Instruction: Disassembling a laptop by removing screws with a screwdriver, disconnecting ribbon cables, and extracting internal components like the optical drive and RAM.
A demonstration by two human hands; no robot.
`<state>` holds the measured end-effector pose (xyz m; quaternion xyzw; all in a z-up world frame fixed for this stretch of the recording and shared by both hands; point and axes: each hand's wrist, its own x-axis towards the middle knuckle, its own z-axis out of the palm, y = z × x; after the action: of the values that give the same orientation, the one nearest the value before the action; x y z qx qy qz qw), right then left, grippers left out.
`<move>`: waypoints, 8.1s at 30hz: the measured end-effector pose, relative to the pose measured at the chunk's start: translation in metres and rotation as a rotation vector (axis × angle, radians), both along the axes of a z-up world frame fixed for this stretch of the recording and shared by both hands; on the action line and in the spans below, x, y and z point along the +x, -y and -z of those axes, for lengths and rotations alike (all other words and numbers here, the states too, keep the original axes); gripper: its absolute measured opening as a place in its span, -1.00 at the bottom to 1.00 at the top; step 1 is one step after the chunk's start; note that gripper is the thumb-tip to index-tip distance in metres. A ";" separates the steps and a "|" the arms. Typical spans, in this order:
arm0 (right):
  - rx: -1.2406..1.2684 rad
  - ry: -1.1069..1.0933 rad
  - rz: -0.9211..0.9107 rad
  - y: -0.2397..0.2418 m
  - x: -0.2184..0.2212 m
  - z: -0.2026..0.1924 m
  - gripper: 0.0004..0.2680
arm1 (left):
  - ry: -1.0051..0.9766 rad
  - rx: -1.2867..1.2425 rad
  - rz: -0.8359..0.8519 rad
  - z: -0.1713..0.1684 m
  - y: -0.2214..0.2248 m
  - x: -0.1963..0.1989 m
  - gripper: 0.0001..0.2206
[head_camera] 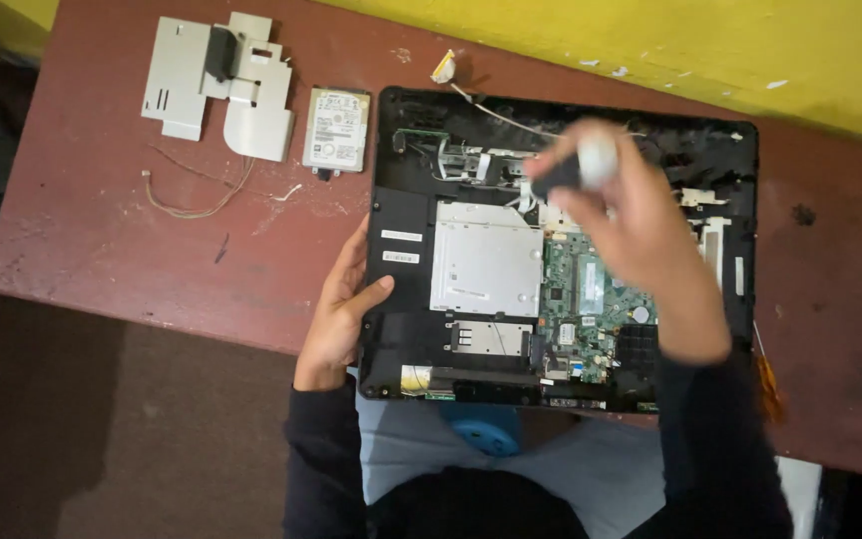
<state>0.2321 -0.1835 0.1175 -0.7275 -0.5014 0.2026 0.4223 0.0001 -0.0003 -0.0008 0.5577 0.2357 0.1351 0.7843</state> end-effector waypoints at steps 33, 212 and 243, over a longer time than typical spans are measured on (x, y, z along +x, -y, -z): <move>0.283 -0.041 -0.010 0.024 -0.084 0.105 -0.73 | 0.230 -0.146 -0.106 0.026 -0.004 0.004 -0.32; 0.535 -0.017 0.322 0.130 -0.122 0.014 -0.68 | 0.069 0.285 -0.133 0.024 0.015 0.000 -0.49; 0.588 0.314 1.369 0.351 -0.020 0.136 -0.74 | -0.110 0.446 -0.208 0.027 0.015 0.006 -0.39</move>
<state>0.2117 -0.5343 -0.0187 -0.7540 -0.0255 -0.3523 0.5538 0.0057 -0.0156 -0.0275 0.6961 0.2985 0.2334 0.6098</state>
